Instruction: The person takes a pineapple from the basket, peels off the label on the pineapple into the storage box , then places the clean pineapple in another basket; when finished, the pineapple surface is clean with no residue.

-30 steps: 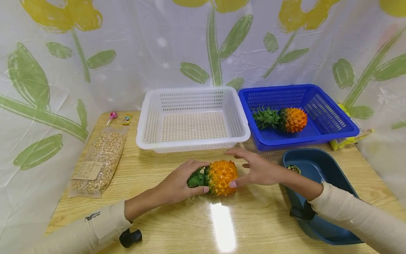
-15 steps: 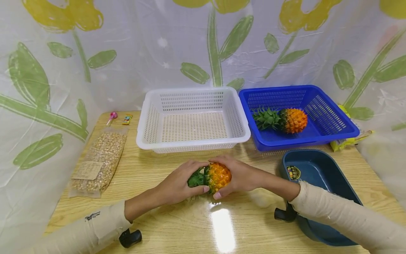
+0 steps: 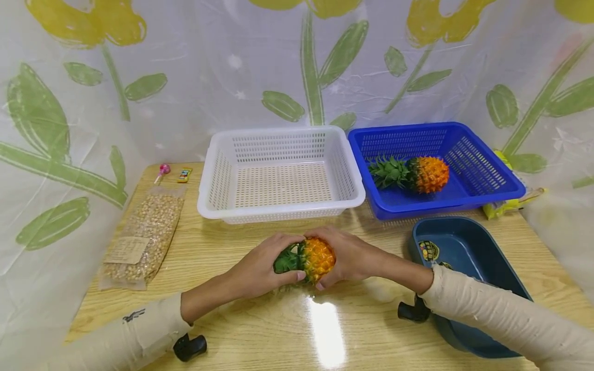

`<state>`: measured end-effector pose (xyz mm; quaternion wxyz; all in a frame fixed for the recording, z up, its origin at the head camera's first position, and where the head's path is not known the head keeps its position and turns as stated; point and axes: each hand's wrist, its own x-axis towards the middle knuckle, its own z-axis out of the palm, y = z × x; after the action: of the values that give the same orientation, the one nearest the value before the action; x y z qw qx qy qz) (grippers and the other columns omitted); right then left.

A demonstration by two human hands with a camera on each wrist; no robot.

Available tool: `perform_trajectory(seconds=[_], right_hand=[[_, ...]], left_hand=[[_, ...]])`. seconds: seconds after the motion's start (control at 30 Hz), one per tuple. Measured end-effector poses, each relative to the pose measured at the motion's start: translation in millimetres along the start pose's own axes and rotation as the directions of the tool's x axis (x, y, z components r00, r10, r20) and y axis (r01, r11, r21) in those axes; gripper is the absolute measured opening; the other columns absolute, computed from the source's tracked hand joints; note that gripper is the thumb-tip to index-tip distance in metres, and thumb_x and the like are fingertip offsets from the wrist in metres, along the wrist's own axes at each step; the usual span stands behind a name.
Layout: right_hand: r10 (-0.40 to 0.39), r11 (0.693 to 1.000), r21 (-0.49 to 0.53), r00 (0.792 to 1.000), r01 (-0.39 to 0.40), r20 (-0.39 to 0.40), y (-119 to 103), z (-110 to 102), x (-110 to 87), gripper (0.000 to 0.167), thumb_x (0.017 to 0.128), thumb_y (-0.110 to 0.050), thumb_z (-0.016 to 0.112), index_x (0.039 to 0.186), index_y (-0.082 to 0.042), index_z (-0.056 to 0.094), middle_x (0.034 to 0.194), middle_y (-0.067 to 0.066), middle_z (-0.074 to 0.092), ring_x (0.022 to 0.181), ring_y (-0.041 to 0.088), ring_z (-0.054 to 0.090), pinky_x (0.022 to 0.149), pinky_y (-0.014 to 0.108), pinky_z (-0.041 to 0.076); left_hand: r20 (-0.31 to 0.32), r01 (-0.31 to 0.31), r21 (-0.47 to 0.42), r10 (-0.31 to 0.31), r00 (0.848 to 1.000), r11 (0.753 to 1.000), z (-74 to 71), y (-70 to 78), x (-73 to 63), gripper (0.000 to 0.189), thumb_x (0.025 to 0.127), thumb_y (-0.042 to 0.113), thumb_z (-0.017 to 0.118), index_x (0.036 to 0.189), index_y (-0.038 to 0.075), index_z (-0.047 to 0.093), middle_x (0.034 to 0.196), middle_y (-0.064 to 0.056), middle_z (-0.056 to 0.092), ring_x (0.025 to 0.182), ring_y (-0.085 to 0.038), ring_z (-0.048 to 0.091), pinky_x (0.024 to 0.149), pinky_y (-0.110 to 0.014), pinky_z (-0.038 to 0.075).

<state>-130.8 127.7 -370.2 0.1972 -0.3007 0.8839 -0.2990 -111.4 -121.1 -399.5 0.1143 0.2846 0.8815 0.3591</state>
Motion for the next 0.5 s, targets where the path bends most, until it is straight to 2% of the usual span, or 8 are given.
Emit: perform_trajectory(seconds=[0.17, 0.37, 0.5], right_hand=[[-0.036, 0.999, -0.041, 0.999, 0.036, 0.017, 0, -3, 1.6, 0.096, 0.068, -0.034, 0.092, 0.149, -0.015, 0.044, 0.14, 0.008, 0.053, 0.106, 0.019, 0.057, 0.085, 0.036, 0.053], [-0.077, 0.997, -0.012, 0.996, 0.077, 0.041, 4, -7, 1.8, 0.088, 0.071, -0.038, 0.09, 0.146, -0.017, 0.049, 0.131, 0.006, 0.057, 0.102, 0.017, 0.056, 0.082, 0.033, 0.052], [-0.077, 0.997, -0.003, 0.996, 0.077, 0.038, 7, -9, 1.8, 0.086, 0.07, -0.037, 0.091, 0.144, -0.017, 0.052, 0.13, 0.004, 0.059, 0.102, 0.016, 0.057, 0.081, 0.032, 0.053]], left_hand=[[0.015, -0.02, 0.009, 0.019, 1.0, 1.0, -2.5, -0.1, -1.3, 0.071, 0.091, 0.054, 0.069, 0.15, 0.024, 0.044, 0.143, -0.002, 0.05, 0.124, -0.018, 0.053, 0.098, -0.045, 0.051], [0.031, -0.025, 0.0, 0.025, 0.999, 1.0, -7.4, 0.7, -4.3, 0.068, 0.093, 0.054, 0.066, 0.151, 0.026, 0.043, 0.146, -0.001, 0.049, 0.125, -0.019, 0.052, 0.099, -0.046, 0.049], [0.021, -0.004, -0.007, 0.005, 1.0, 1.0, -13.1, 2.1, -7.7, 0.068, 0.094, 0.057, 0.063, 0.151, 0.027, 0.042, 0.149, 0.0, 0.047, 0.131, -0.023, 0.05, 0.102, -0.051, 0.047]])
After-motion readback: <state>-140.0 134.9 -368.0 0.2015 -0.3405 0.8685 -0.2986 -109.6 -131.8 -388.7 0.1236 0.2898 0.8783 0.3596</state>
